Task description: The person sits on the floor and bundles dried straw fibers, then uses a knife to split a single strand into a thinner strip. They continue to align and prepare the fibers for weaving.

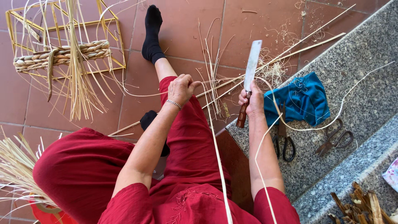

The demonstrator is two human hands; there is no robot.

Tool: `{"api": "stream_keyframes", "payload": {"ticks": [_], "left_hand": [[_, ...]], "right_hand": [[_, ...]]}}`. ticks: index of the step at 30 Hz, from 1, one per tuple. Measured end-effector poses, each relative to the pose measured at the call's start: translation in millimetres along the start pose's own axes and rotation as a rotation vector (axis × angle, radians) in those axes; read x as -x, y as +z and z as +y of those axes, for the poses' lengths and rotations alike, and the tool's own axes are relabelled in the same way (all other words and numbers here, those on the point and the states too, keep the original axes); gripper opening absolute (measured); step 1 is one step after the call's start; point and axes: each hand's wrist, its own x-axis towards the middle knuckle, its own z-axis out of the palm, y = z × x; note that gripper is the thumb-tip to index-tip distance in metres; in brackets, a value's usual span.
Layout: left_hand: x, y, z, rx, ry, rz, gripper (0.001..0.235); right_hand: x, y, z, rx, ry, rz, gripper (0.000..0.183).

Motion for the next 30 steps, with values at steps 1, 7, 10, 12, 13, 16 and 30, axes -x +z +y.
{"api": "stream_keyframes", "payload": {"ticks": [1, 7, 10, 12, 13, 16, 30], "left_hand": [[-0.9, 0.6, -2.5, 0.023, -0.024, -0.012, 0.036], [-3.2, 1.1, -19.6, 0.273, -0.029, -0.064, 0.014], [-1.3, 9.5, -17.8, 0.400, -0.022, -0.106, 0.009], [3.8, 13.3, -14.0, 0.470, -0.046, -0.135, 0.009], [6.7, 15.3, -10.3, 0.492, -0.055, -0.139, 0.009], [10.5, 15.2, 0.4, 0.521, 0.007, -0.086, 0.009], [-13.2, 5.5, 7.8, 0.989, -0.202, -0.238, 0.013]], "right_hand": [[5.9, 0.1, -1.1, -0.092, -0.013, -0.107, 0.039], [54.2, 8.7, -18.3, -0.290, -0.010, -0.492, 0.061], [72.5, 22.8, -16.5, -0.225, 0.040, -0.545, 0.064], [82.2, 33.4, -10.6, -0.185, 0.049, -0.543, 0.067], [85.3, 37.4, -9.2, -0.206, 0.064, -0.536, 0.068], [94.8, 42.5, -8.2, -0.184, 0.082, -0.462, 0.068], [200.9, -33.2, 85.2, 1.194, -0.321, 0.389, 0.079]]}}
